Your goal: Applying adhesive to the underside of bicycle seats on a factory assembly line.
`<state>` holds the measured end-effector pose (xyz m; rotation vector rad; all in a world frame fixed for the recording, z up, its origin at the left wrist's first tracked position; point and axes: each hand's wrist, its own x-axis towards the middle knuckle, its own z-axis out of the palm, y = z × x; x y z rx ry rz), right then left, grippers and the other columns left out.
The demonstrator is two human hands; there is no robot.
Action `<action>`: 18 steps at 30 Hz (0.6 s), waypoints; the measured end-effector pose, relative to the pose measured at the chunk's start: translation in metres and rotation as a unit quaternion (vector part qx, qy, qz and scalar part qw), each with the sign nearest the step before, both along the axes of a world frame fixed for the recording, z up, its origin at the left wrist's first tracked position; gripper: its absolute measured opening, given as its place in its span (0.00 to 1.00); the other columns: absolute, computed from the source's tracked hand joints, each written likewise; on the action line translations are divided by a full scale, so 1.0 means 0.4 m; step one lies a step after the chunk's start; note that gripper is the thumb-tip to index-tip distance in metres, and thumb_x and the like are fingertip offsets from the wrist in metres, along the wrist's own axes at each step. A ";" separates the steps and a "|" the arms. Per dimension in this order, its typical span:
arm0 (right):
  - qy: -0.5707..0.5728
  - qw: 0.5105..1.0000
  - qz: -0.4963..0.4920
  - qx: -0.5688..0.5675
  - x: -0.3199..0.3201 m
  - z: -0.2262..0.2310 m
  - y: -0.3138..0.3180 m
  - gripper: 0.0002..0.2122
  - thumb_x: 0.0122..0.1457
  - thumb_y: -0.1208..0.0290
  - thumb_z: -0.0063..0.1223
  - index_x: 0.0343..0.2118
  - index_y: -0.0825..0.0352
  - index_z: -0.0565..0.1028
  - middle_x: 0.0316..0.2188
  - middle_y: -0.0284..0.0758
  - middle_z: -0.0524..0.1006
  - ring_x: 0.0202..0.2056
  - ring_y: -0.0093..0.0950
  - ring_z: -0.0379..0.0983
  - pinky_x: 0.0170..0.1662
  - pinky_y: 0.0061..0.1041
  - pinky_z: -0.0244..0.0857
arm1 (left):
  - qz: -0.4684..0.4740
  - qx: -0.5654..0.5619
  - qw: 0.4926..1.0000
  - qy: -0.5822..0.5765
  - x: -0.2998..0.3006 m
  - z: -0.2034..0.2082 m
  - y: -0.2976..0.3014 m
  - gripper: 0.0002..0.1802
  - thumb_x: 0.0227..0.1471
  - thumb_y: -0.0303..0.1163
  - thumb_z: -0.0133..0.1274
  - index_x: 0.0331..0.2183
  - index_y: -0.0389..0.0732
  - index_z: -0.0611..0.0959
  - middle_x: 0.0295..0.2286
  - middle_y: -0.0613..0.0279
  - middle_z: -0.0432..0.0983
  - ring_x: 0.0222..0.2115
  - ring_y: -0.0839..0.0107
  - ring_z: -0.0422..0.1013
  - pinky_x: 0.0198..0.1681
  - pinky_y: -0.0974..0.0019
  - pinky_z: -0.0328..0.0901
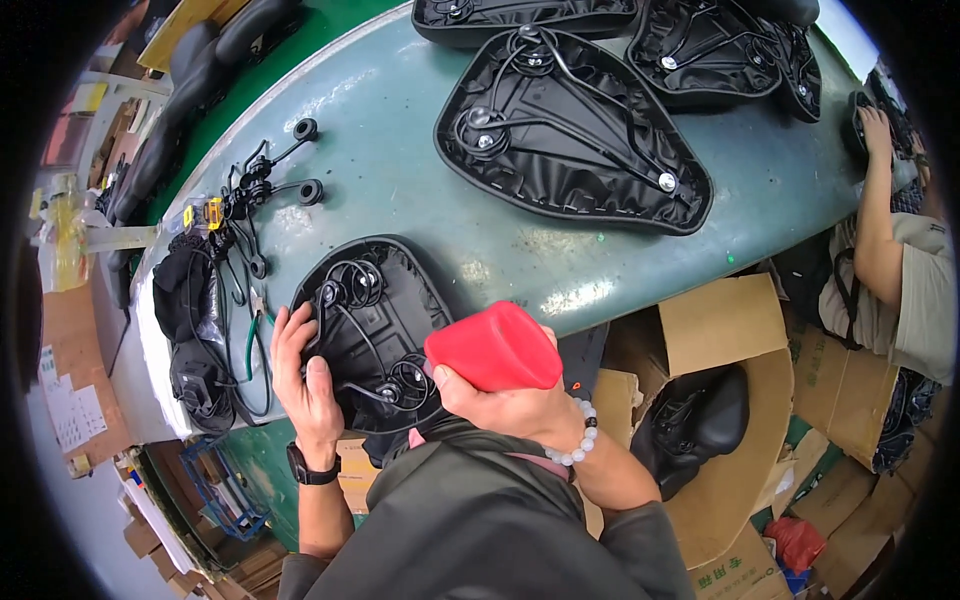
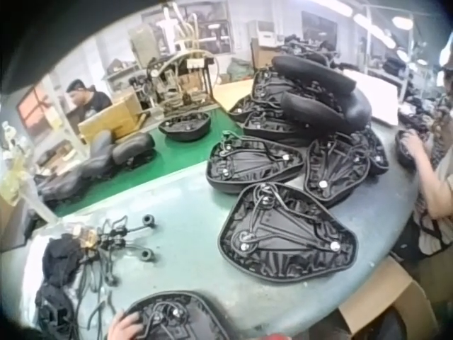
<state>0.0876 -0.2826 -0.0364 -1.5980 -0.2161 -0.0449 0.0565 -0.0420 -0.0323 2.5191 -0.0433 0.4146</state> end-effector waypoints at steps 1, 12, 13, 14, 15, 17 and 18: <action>-0.014 1.000 0.004 -0.008 0.005 0.004 -0.004 0.04 0.44 0.77 0.60 0.25 0.68 0.78 0.22 0.33 0.79 0.24 0.26 0.76 0.29 0.24 0.69 | 0.000 0.001 1.000 0.000 -0.001 0.000 -0.002 0.21 0.53 0.43 0.46 0.40 0.33 0.76 0.45 0.46 0.72 0.52 0.42 0.61 0.56 0.48 0.53; 0.138 0.984 0.006 0.116 0.011 0.013 -0.025 0.08 0.49 0.75 0.57 0.31 0.73 0.76 0.25 0.36 0.79 0.27 0.25 0.76 0.31 0.24 0.70 | 0.010 -0.062 0.998 -0.012 0.000 0.005 0.036 0.27 0.56 0.48 0.42 0.43 0.32 0.75 0.45 0.46 0.72 0.53 0.47 0.61 0.57 0.50 0.52; 0.149 0.976 -0.028 0.159 0.013 0.022 -0.027 0.09 0.51 0.73 0.56 0.32 0.74 0.75 0.25 0.35 0.78 0.26 0.26 0.75 0.31 0.25 0.70 | 0.039 -0.087 0.995 -0.042 -0.016 0.007 0.071 0.28 0.59 0.48 0.38 0.45 0.31 0.75 0.45 0.47 0.72 0.51 0.54 0.64 0.57 0.55 0.53; 0.200 0.965 -0.031 0.164 0.015 0.014 -0.047 0.12 0.52 0.69 0.54 0.33 0.74 0.75 0.26 0.37 0.77 0.27 0.27 0.75 0.33 0.25 0.69 | 0.101 -0.114 0.988 0.014 -0.042 0.006 0.123 0.27 0.60 0.46 0.38 0.46 0.31 0.74 0.44 0.48 0.72 0.50 0.57 0.65 0.56 0.58 0.54; 0.210 0.953 -0.058 0.212 0.016 0.009 -0.045 0.15 0.52 0.65 0.54 0.35 0.74 0.74 0.28 0.40 0.77 0.28 0.28 0.73 0.33 0.27 0.68 | 0.162 -0.141 0.974 0.066 -0.074 0.012 0.165 0.25 0.61 0.44 0.38 0.46 0.31 0.74 0.44 0.50 0.72 0.48 0.61 0.66 0.55 0.61 0.55; 0.261 0.886 -0.048 0.380 0.009 -0.033 -0.040 0.12 0.55 0.69 0.52 0.37 0.74 0.73 0.30 0.39 0.77 0.28 0.27 0.73 0.32 0.26 0.67 | 0.175 -0.190 0.936 0.240 -0.101 0.027 0.192 0.22 0.61 0.39 0.40 0.48 0.31 0.73 0.43 0.52 0.73 0.46 0.67 0.66 0.53 0.65 0.57; 0.298 0.865 -0.037 0.401 0.000 -0.061 -0.028 0.16 0.54 0.63 0.52 0.37 0.73 0.73 0.30 0.40 0.76 0.29 0.29 0.72 0.32 0.28 0.67 | 0.167 -0.173 0.939 0.245 -0.117 0.021 0.196 0.24 0.60 0.39 0.43 0.49 0.29 0.72 0.44 0.54 0.72 0.47 0.68 0.65 0.54 0.66 0.56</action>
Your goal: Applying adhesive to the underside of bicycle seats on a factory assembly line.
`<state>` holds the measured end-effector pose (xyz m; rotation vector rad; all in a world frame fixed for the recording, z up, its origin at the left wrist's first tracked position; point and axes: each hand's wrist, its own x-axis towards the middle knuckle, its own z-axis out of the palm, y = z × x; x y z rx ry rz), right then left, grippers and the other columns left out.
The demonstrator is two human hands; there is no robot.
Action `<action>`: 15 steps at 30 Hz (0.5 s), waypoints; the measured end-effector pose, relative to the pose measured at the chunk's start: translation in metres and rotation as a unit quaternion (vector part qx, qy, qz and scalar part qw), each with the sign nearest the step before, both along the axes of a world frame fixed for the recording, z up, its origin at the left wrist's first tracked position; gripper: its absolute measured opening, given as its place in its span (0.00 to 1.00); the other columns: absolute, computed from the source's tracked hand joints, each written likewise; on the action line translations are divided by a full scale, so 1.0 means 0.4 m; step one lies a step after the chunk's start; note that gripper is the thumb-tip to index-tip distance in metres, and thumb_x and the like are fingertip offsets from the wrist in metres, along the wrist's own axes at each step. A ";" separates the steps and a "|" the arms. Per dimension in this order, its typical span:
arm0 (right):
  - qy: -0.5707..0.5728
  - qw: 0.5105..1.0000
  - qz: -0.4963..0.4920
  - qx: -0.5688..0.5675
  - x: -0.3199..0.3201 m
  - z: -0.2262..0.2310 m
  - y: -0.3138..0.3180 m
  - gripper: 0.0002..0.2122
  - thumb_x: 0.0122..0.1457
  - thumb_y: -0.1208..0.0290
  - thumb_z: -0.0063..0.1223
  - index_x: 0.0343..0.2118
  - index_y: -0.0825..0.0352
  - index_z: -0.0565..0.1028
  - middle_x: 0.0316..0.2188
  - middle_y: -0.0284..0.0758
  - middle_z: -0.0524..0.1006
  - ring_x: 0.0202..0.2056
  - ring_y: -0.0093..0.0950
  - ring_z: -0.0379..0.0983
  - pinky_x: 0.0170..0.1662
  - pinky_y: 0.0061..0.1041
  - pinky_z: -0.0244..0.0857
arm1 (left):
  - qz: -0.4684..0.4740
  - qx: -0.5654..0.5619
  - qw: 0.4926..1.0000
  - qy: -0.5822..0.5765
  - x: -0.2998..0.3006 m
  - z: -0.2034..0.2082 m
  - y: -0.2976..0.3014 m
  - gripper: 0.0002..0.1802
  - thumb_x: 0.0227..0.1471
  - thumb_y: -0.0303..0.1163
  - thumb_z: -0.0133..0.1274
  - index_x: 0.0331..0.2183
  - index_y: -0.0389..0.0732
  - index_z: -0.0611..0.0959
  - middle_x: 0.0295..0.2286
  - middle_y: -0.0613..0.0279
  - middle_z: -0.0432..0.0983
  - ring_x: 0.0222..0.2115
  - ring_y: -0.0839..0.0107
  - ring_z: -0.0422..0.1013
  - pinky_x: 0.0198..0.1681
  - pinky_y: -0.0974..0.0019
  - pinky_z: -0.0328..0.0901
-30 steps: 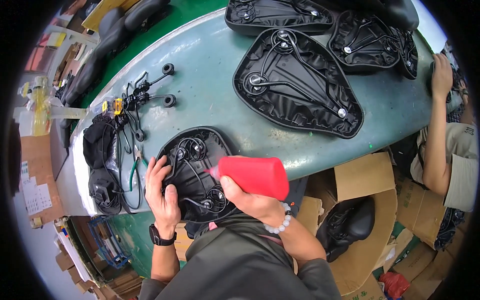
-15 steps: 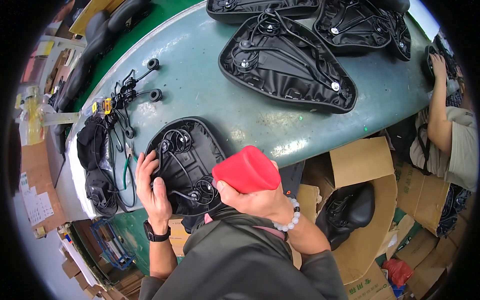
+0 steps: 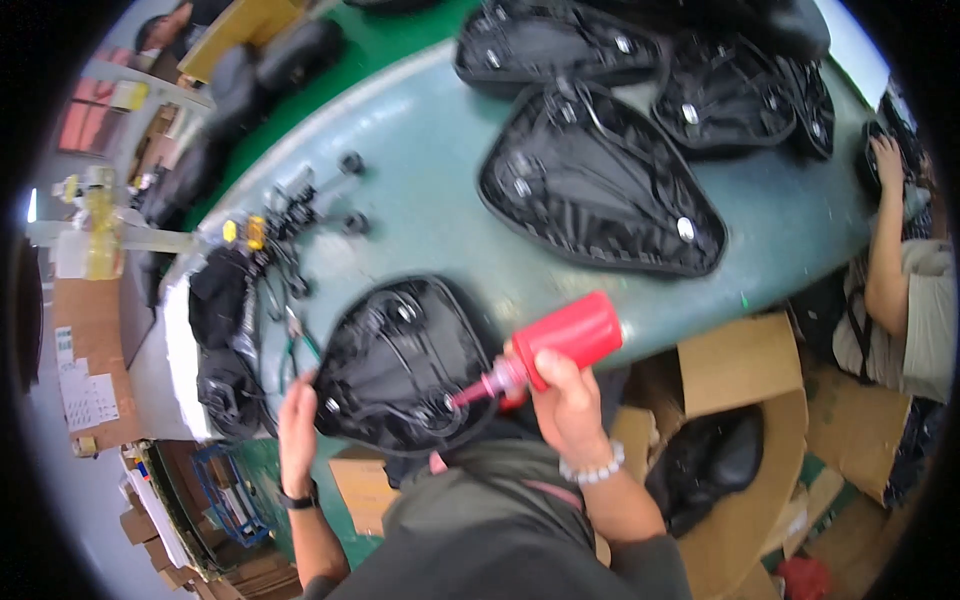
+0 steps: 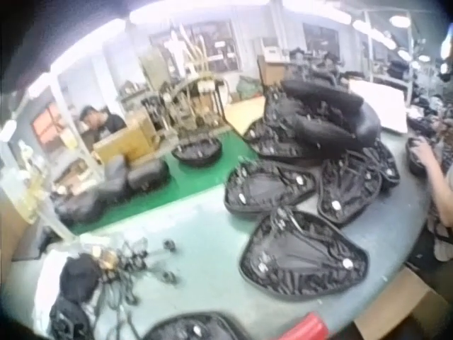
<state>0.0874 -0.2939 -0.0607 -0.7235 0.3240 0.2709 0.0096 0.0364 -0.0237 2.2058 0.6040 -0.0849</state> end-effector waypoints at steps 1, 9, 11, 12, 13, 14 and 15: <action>0.028 0.999 0.015 0.028 -0.004 -0.015 0.008 0.19 0.52 0.58 0.52 0.36 0.73 0.73 0.29 0.41 0.76 0.29 0.32 0.72 0.33 0.29 0.66 | 0.005 -0.058 0.998 -0.001 -0.018 -0.019 0.022 0.24 0.59 0.40 0.44 0.49 0.30 0.73 0.46 0.56 0.72 0.48 0.69 0.65 0.54 0.67 0.56; -0.142 0.983 0.006 0.119 0.088 0.018 0.011 0.21 0.55 0.54 0.46 0.34 0.72 0.75 0.29 0.42 0.77 0.38 0.35 0.73 0.61 0.35 0.47 | 0.078 -0.535 0.840 0.037 -0.109 0.016 -0.038 0.28 0.51 0.25 0.50 0.53 0.27 0.65 0.45 0.54 0.73 0.44 0.67 0.71 0.51 0.64 0.64; -0.139 0.978 -0.019 0.153 0.104 0.052 0.003 0.21 0.55 0.54 0.47 0.34 0.72 0.74 0.29 0.41 0.77 0.37 0.35 0.73 0.60 0.37 0.49 | 0.084 -0.566 0.820 -0.010 -0.075 0.039 -0.069 0.29 0.50 0.24 0.48 0.54 0.27 0.64 0.47 0.53 0.71 0.46 0.66 0.70 0.51 0.62 0.65; -0.155 0.977 -0.021 0.145 0.105 0.062 -0.002 0.20 0.54 0.54 0.48 0.34 0.71 0.74 0.27 0.40 0.76 0.36 0.35 0.72 0.59 0.38 0.50 | 0.097 -0.547 0.829 -0.069 -0.042 0.070 -0.097 0.29 0.50 0.25 0.48 0.54 0.28 0.63 0.48 0.53 0.70 0.46 0.65 0.70 0.50 0.61 0.65; -0.161 0.976 -0.019 0.144 0.102 0.064 -0.002 0.20 0.54 0.54 0.48 0.34 0.71 0.74 0.27 0.40 0.76 0.36 0.35 0.72 0.59 0.38 0.50 | 0.109 -0.527 0.833 -0.125 0.005 0.095 -0.112 0.29 0.51 0.26 0.48 0.55 0.29 0.63 0.48 0.53 0.69 0.47 0.64 0.69 0.50 0.60 0.66; -0.128 0.981 -0.039 0.141 0.092 0.062 0.000 0.20 0.53 0.53 0.49 0.32 0.70 0.74 0.24 0.38 0.76 0.33 0.34 0.72 0.56 0.39 0.53 | 0.104 -0.513 0.840 -0.140 0.062 0.113 -0.110 0.30 0.51 0.27 0.47 0.55 0.32 0.62 0.48 0.53 0.69 0.47 0.64 0.69 0.50 0.57 0.66; -0.095 0.984 -0.060 0.136 0.080 0.058 0.000 0.19 0.53 0.53 0.50 0.31 0.69 0.75 0.22 0.35 0.75 0.31 0.34 0.72 0.54 0.39 0.55 | 0.100 -0.501 0.846 -0.154 0.132 0.130 -0.103 0.30 0.52 0.28 0.46 0.56 0.34 0.61 0.48 0.53 0.68 0.46 0.63 0.69 0.49 0.54 0.66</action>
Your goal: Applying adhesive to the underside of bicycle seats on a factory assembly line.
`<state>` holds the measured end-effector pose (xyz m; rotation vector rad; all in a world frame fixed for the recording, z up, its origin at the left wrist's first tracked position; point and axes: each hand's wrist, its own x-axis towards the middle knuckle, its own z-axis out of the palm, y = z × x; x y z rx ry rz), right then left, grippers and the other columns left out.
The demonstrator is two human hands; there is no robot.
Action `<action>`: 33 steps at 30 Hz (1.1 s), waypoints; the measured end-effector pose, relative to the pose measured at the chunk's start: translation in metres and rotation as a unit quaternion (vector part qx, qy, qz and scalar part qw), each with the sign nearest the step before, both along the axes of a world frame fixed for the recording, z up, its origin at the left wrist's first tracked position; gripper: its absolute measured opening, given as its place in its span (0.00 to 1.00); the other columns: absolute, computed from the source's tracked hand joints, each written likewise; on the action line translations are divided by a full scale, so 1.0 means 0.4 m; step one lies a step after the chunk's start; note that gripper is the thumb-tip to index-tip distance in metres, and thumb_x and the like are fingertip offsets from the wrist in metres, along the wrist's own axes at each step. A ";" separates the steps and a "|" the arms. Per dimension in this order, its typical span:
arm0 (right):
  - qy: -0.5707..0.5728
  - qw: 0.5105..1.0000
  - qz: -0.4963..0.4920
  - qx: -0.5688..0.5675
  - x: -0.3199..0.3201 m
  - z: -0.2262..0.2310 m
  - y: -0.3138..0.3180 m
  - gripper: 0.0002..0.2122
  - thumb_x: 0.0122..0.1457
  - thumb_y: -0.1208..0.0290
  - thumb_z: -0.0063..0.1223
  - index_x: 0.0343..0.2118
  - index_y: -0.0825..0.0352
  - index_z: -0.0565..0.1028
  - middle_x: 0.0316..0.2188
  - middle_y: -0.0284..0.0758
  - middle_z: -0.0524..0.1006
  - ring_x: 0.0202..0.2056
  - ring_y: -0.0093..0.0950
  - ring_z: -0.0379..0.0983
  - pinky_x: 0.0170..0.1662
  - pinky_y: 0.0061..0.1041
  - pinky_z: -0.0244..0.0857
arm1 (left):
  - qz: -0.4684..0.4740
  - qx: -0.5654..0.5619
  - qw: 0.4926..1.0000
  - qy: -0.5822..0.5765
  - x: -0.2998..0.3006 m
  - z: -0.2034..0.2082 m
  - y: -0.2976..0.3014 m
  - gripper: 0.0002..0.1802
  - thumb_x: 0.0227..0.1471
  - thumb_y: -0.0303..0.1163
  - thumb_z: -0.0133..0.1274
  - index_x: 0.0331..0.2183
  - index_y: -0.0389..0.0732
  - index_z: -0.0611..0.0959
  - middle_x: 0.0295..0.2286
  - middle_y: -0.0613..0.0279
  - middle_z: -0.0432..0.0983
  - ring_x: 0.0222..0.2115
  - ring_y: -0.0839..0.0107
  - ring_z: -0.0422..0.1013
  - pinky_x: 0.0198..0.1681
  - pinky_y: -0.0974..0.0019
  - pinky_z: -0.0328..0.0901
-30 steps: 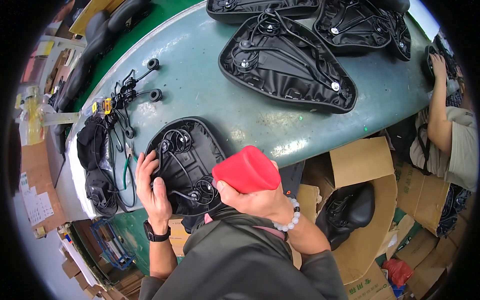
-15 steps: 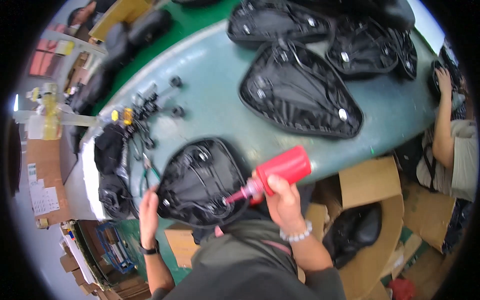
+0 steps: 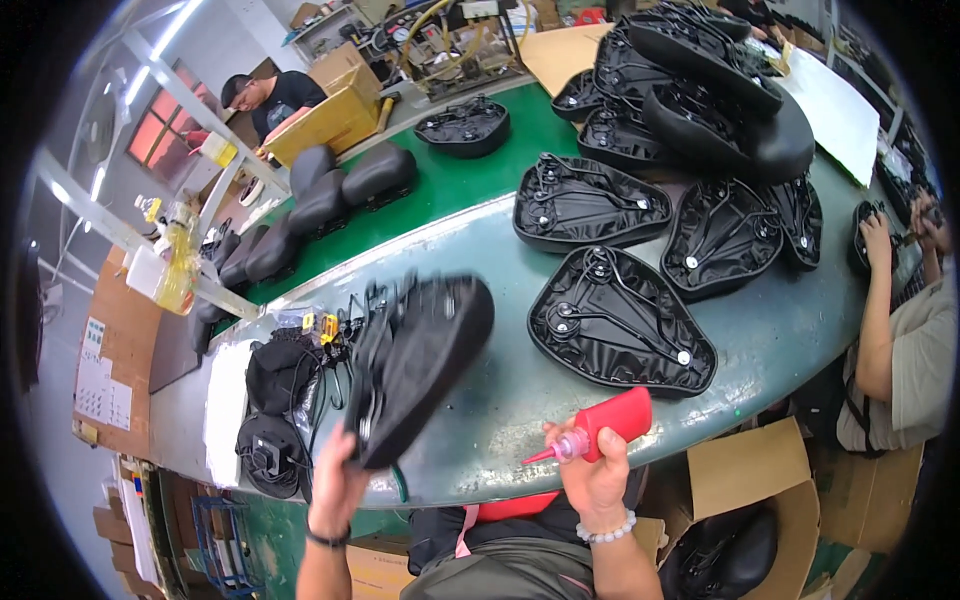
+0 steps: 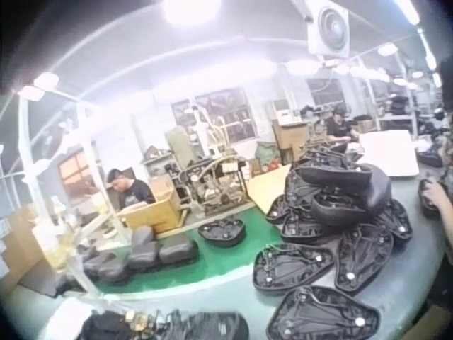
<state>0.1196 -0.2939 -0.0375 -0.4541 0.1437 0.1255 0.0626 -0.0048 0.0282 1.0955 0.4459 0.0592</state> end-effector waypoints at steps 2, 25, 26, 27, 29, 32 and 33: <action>0.001 1.000 0.002 -0.002 -0.025 -0.020 0.011 0.19 0.52 0.53 0.50 0.31 0.69 0.75 0.22 0.35 0.75 0.30 0.34 0.71 0.51 0.38 0.57 | -0.053 0.044 0.997 -0.017 0.173 0.028 0.017 0.24 0.54 0.31 0.45 0.53 0.40 0.65 0.46 0.55 0.69 0.47 0.61 0.68 0.48 0.47 0.65; -0.082 0.992 0.065 -0.065 -0.099 0.034 -0.011 0.22 0.51 0.49 0.48 0.32 0.66 0.76 0.18 0.32 0.72 0.25 0.30 0.68 0.47 0.34 0.58 | -0.192 0.302 0.933 -0.041 0.487 -0.228 -0.386 0.36 0.56 0.46 0.45 0.59 0.35 0.58 0.44 0.44 0.71 0.29 0.65 0.74 0.29 0.67 0.70; -0.095 0.990 0.060 -0.080 -0.102 0.045 -0.014 0.22 0.51 0.49 0.48 0.33 0.66 0.76 0.18 0.31 0.71 0.25 0.30 0.68 0.46 0.34 0.58 | -0.209 0.286 0.934 -0.042 0.489 -0.233 -0.371 0.34 0.56 0.44 0.46 0.58 0.35 0.60 0.42 0.46 0.72 0.28 0.67 0.74 0.29 0.67 0.70; -0.108 0.988 0.055 -0.095 -0.104 0.054 -0.018 0.22 0.52 0.48 0.48 0.33 0.66 0.75 0.17 0.31 0.70 0.24 0.30 0.68 0.45 0.34 0.59 | -0.227 0.270 0.935 -0.042 0.489 -0.237 -0.355 0.32 0.55 0.41 0.47 0.57 0.35 0.62 0.40 0.49 0.73 0.27 0.69 0.73 0.29 0.68 0.70; -0.121 0.987 0.046 -0.094 -0.110 0.064 -0.026 0.22 0.52 0.48 0.48 0.34 0.66 0.75 0.16 0.31 0.69 0.24 0.29 0.68 0.44 0.34 0.59 | -0.244 0.270 0.931 -0.040 0.487 -0.246 -0.322 0.27 0.54 0.35 0.47 0.54 0.34 0.66 0.34 0.55 0.76 0.26 0.72 0.73 0.30 0.69 0.70; -0.131 0.986 0.030 -0.103 -0.110 0.080 -0.028 0.22 0.53 0.48 0.48 0.35 0.67 0.74 0.16 0.31 0.67 0.23 0.28 0.67 0.40 0.34 0.59 | -0.266 0.258 0.928 -0.043 0.485 -0.250 -0.239 0.26 0.51 0.28 0.46 0.52 0.32 0.69 0.31 0.58 0.76 0.26 0.75 0.72 0.29 0.70 0.70; -0.133 0.984 0.026 -0.112 -0.112 0.088 -0.032 0.22 0.52 0.49 0.49 0.35 0.67 0.73 0.16 0.31 0.68 0.23 0.28 0.67 0.40 0.34 0.60 | -0.297 0.332 0.892 -0.074 0.490 -0.217 -0.205 0.25 0.51 0.27 0.45 0.52 0.31 0.70 0.32 0.59 0.76 0.26 0.76 0.72 0.30 0.71 0.69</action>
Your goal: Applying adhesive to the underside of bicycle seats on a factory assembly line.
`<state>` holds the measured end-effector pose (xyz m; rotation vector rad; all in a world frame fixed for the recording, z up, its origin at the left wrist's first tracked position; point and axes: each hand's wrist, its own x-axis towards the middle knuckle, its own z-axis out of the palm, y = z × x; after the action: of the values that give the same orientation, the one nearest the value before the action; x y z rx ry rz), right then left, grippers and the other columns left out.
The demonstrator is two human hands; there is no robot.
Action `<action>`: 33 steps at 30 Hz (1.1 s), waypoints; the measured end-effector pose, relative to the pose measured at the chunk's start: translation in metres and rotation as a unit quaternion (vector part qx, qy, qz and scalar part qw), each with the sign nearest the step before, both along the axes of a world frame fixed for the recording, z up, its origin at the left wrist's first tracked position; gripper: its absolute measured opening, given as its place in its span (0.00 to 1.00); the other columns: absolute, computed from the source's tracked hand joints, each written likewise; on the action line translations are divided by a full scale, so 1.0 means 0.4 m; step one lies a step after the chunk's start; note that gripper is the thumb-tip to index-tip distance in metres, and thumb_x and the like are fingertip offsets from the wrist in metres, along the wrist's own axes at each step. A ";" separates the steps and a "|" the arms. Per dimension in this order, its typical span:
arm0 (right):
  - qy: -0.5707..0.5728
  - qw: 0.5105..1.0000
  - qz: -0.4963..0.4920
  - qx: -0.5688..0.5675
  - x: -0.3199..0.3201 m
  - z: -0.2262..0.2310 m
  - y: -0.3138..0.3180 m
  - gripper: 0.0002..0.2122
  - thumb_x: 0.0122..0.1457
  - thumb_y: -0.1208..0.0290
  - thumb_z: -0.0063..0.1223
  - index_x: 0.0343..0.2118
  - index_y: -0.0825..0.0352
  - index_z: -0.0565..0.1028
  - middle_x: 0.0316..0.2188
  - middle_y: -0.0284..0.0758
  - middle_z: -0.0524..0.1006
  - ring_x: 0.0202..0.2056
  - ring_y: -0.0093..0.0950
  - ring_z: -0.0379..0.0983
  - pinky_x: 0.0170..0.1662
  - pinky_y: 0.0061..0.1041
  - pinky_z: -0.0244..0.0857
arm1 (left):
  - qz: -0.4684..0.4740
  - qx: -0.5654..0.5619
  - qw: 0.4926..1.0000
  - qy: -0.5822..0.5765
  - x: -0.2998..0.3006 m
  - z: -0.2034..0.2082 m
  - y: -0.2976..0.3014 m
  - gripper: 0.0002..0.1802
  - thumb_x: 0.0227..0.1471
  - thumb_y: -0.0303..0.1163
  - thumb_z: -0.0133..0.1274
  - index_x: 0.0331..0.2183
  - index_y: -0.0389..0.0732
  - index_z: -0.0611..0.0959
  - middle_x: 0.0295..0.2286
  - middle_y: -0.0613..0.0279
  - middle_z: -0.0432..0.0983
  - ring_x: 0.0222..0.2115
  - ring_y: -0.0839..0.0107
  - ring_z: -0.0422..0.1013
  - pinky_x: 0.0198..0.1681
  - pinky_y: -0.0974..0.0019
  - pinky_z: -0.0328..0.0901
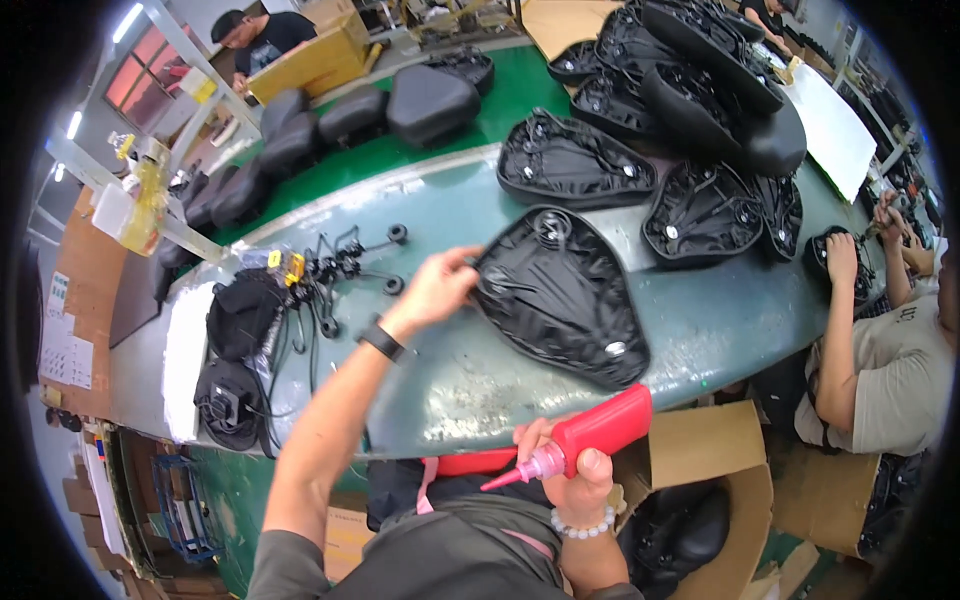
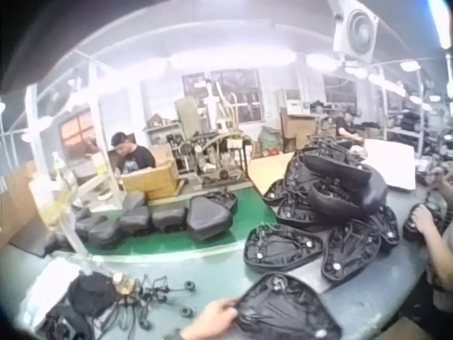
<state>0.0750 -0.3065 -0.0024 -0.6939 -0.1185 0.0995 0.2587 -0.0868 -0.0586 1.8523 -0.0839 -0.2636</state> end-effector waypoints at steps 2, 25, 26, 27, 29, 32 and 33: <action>-0.012 1.000 0.008 -0.025 0.003 0.002 -0.010 0.24 0.50 0.49 0.53 0.38 0.69 0.70 0.18 0.34 0.69 0.22 0.29 0.68 0.33 0.33 0.63 | -0.105 0.025 0.994 0.003 0.026 0.050 0.094 0.25 0.51 0.29 0.44 0.52 0.33 0.72 0.31 0.62 0.77 0.27 0.79 0.70 0.31 0.72 0.68; -0.267 0.811 -0.001 -0.520 0.055 -0.093 0.144 0.08 0.41 0.68 0.57 0.25 0.66 0.76 0.21 0.32 0.77 0.19 0.31 0.71 0.26 0.26 0.65 | 0.176 -0.161 0.971 0.026 -0.412 -0.049 0.097 0.34 0.54 0.39 0.52 0.56 0.31 0.63 0.49 0.51 0.69 0.50 0.68 0.65 0.54 0.67 0.58; -0.267 0.811 -0.001 -0.521 0.056 -0.092 0.143 0.08 0.41 0.68 0.57 0.25 0.66 0.76 0.21 0.32 0.77 0.19 0.31 0.71 0.26 0.26 0.65 | 0.177 -0.160 0.971 0.022 -0.411 -0.051 0.095 0.34 0.54 0.40 0.53 0.56 0.31 0.63 0.49 0.50 0.69 0.50 0.68 0.65 0.54 0.67 0.58; -0.269 0.809 0.003 -0.523 0.056 -0.093 0.143 0.08 0.41 0.68 0.57 0.25 0.66 0.76 0.22 0.32 0.77 0.19 0.31 0.71 0.26 0.26 0.65 | 0.177 -0.160 0.971 0.022 -0.411 -0.053 0.096 0.34 0.54 0.40 0.53 0.56 0.31 0.63 0.49 0.50 0.69 0.50 0.68 0.65 0.54 0.67 0.58; -0.270 0.808 0.008 -0.524 0.055 -0.096 0.143 0.08 0.41 0.68 0.57 0.25 0.66 0.76 0.22 0.32 0.77 0.18 0.31 0.71 0.26 0.26 0.65 | 0.181 -0.151 0.972 0.022 -0.413 -0.056 0.099 0.34 0.53 0.40 0.53 0.55 0.31 0.63 0.48 0.50 0.69 0.50 0.67 0.65 0.54 0.66 0.58; -0.267 0.808 0.000 -0.526 0.052 -0.102 0.141 0.08 0.41 0.68 0.57 0.25 0.66 0.76 0.21 0.32 0.77 0.18 0.30 0.70 0.25 0.26 0.65 | 0.182 -0.162 0.970 0.019 -0.413 -0.059 0.098 0.33 0.53 0.38 0.53 0.55 0.31 0.64 0.48 0.50 0.69 0.50 0.67 0.65 0.54 0.66 0.57; -0.262 0.807 0.007 -0.529 0.052 -0.098 0.140 0.09 0.41 0.68 0.57 0.25 0.66 0.76 0.22 0.32 0.77 0.19 0.31 0.71 0.26 0.26 0.65 | 0.181 -0.162 0.970 0.019 -0.412 -0.059 0.097 0.33 0.53 0.38 0.53 0.55 0.31 0.64 0.48 0.50 0.69 0.50 0.67 0.65 0.54 0.66 0.57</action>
<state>0.0957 -0.2506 -0.0416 -1.8441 -0.6345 -0.0301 0.0937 -0.0480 -0.0823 1.5021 0.2250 -0.0274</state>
